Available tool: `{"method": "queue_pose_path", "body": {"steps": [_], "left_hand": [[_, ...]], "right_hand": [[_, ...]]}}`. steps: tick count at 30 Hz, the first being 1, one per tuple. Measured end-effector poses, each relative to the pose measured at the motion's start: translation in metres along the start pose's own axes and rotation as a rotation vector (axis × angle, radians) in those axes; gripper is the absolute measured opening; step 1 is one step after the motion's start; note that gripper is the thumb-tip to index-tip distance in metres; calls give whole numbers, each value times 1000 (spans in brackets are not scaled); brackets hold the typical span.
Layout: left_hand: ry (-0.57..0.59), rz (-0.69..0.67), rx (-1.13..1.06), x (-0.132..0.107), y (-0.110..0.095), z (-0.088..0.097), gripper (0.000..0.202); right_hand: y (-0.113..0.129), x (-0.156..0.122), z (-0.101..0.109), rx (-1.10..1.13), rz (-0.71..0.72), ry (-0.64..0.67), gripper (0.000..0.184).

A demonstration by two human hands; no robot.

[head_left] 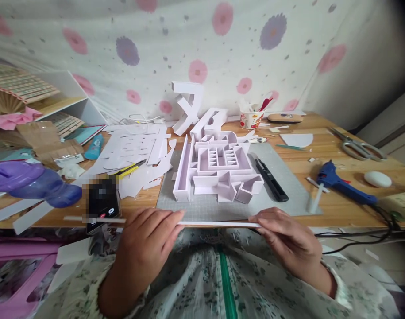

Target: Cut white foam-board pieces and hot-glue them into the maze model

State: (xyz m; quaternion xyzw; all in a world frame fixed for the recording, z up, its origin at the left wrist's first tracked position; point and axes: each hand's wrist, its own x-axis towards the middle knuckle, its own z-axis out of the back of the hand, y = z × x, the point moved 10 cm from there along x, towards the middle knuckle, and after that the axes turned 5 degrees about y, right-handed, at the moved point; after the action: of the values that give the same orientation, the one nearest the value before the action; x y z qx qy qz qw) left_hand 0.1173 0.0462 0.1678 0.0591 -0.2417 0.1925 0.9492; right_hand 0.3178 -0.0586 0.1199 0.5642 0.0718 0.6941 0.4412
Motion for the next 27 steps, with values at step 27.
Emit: {"method": "queue_pose_path", "body": {"steps": [27], "left_hand": [[460, 260, 96, -34, 27, -40, 21]], "right_hand": [[-55, 25, 2, -596, -165, 208, 13]]}}
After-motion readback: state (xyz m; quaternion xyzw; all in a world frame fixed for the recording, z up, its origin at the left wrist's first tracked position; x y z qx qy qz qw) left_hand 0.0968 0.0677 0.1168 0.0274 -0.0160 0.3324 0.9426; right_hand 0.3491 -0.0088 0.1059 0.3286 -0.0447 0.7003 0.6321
